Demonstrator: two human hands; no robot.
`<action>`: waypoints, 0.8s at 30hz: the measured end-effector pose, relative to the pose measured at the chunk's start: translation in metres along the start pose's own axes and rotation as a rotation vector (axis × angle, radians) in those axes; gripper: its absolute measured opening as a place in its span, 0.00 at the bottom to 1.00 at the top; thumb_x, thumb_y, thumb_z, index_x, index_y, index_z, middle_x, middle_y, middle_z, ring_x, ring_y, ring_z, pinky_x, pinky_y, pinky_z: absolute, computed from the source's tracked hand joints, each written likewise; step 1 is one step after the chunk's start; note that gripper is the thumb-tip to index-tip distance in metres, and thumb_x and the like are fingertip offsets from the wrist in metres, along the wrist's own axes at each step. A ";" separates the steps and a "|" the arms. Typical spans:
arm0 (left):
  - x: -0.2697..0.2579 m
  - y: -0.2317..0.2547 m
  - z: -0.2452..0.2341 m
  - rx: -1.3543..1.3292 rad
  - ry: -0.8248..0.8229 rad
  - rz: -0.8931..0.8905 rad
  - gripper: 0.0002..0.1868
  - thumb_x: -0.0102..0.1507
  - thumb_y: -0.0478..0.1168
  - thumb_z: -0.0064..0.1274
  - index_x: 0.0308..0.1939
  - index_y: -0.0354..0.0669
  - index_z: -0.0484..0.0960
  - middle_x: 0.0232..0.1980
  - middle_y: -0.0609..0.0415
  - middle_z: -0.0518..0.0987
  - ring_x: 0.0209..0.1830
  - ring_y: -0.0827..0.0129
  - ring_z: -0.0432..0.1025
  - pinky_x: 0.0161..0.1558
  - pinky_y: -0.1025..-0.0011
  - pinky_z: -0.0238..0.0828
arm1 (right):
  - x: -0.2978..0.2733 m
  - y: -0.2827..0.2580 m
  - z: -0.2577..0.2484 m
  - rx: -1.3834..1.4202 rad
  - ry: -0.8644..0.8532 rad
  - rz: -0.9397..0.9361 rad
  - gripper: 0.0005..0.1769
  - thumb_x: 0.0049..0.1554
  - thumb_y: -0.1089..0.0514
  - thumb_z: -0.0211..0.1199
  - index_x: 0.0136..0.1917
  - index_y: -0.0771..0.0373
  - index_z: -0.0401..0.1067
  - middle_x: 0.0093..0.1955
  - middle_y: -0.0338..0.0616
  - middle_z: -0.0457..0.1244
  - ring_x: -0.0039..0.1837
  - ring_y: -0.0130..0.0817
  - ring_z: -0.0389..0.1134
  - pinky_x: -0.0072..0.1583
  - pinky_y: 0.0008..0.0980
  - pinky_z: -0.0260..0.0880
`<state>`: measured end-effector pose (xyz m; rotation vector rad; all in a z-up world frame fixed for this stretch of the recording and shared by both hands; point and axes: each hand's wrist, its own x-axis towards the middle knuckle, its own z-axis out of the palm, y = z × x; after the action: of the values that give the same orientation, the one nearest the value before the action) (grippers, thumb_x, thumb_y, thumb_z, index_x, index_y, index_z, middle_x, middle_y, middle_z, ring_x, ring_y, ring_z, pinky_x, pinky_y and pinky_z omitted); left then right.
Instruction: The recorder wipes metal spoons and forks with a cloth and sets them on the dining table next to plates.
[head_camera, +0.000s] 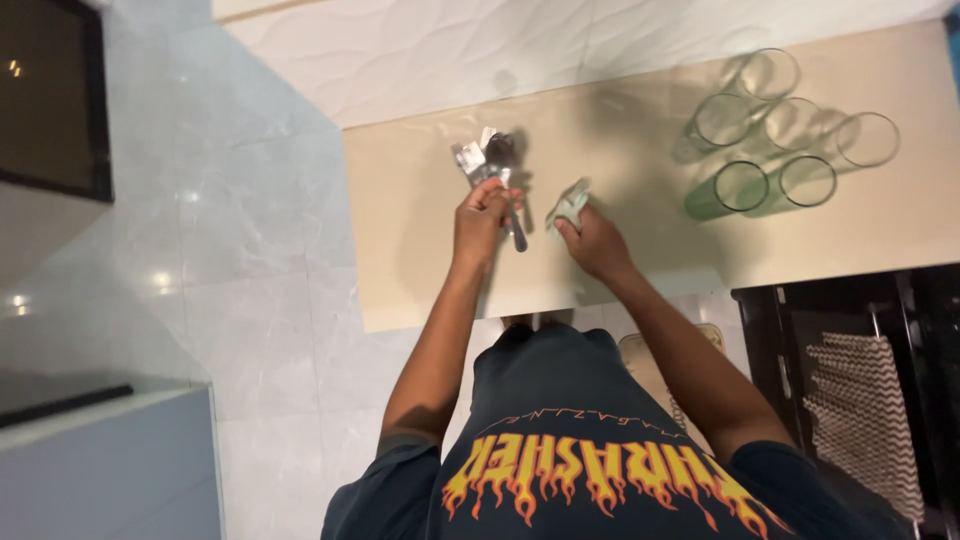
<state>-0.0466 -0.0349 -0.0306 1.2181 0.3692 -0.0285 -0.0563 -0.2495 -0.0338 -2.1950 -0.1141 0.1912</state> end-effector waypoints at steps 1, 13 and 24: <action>-0.005 0.002 0.000 -0.006 0.017 0.004 0.16 0.67 0.35 0.49 0.58 0.33 0.76 0.47 0.49 0.85 0.40 0.71 0.77 0.37 0.75 0.71 | 0.004 0.000 0.001 -0.002 -0.015 -0.010 0.20 0.63 0.46 0.59 0.59 0.64 0.71 0.48 0.57 0.70 0.49 0.56 0.71 0.51 0.48 0.70; -0.023 -0.005 -0.008 -0.046 -0.003 -0.016 0.16 0.65 0.35 0.57 0.56 0.33 0.81 0.44 0.54 0.82 0.41 0.75 0.77 0.43 0.75 0.77 | 0.004 -0.072 0.011 0.258 -0.138 -0.250 0.15 0.65 0.55 0.62 0.61 0.65 0.74 0.53 0.48 0.72 0.54 0.31 0.74 0.55 0.29 0.72; -0.048 0.053 -0.038 0.040 -0.010 -0.065 0.16 0.64 0.44 0.60 0.49 0.34 0.82 0.37 0.57 0.82 0.35 0.78 0.77 0.35 0.75 0.77 | -0.003 -0.111 0.040 0.302 -0.325 -0.102 0.11 0.66 0.57 0.61 0.56 0.64 0.77 0.42 0.40 0.69 0.43 0.22 0.63 0.46 0.25 0.65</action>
<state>-0.0900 0.0107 0.0206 1.2448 0.4013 -0.0988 -0.0673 -0.1530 0.0328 -1.8387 -0.3544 0.4760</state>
